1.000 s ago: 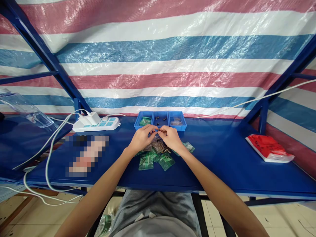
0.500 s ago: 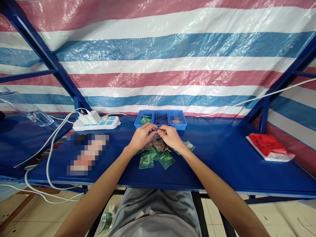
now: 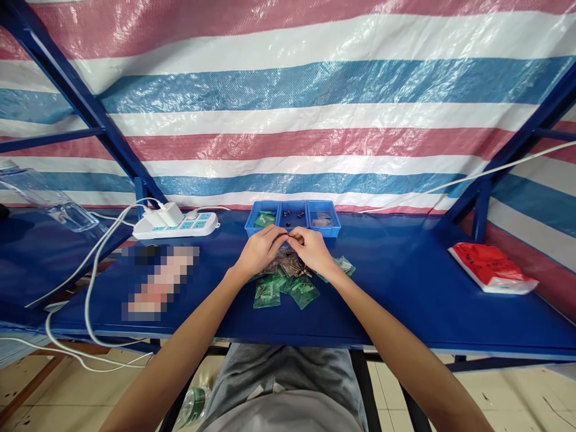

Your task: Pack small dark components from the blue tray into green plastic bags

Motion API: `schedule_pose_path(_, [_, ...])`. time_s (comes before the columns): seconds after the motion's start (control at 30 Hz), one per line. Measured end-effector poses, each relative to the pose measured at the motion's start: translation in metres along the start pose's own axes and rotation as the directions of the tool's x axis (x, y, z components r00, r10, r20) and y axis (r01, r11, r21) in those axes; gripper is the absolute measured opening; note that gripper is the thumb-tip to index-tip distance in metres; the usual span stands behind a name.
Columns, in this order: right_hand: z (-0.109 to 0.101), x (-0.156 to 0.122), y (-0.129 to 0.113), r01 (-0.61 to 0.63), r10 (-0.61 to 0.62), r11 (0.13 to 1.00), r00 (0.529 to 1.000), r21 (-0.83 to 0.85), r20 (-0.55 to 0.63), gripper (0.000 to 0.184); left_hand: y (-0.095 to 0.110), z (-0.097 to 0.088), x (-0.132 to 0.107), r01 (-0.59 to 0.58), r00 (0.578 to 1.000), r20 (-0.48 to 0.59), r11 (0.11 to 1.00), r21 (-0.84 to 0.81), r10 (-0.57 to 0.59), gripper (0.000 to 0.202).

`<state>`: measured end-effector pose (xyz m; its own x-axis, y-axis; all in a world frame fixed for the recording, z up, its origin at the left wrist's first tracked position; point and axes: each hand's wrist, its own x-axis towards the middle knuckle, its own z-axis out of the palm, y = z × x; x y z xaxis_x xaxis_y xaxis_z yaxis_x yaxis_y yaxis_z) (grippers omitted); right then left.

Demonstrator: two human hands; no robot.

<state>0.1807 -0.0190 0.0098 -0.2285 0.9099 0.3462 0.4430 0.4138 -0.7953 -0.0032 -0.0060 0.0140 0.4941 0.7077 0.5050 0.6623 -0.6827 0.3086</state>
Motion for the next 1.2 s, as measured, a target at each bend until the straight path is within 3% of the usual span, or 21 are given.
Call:
schedule_pose_path(0.33, [-0.001, 0.002, 0.005, -0.054, 0.053, 0.996, 0.998, 0.064, 0.021, 0.021, 0.0, -0.001, -0.002, 0.006, 1.0, 0.005, 0.999, -0.047, -0.006, 0.027])
schedule_pose_path(0.97, [-0.002, -0.003, -0.005, 0.045, -0.047, 0.998, 0.997, -0.05, -0.058, 0.031, -0.007, 0.004, 0.0, -0.061, 0.997, -0.059, 0.995, -0.084, 0.057, 0.015])
schedule_pose_path(1.2, [-0.003, -0.002, -0.007, 0.07, -0.077, 0.995, 0.99, -0.066, -0.116, 0.022, -0.004, 0.004, -0.001, -0.09, 0.995, -0.046, 0.991, -0.102, 0.085, 0.014])
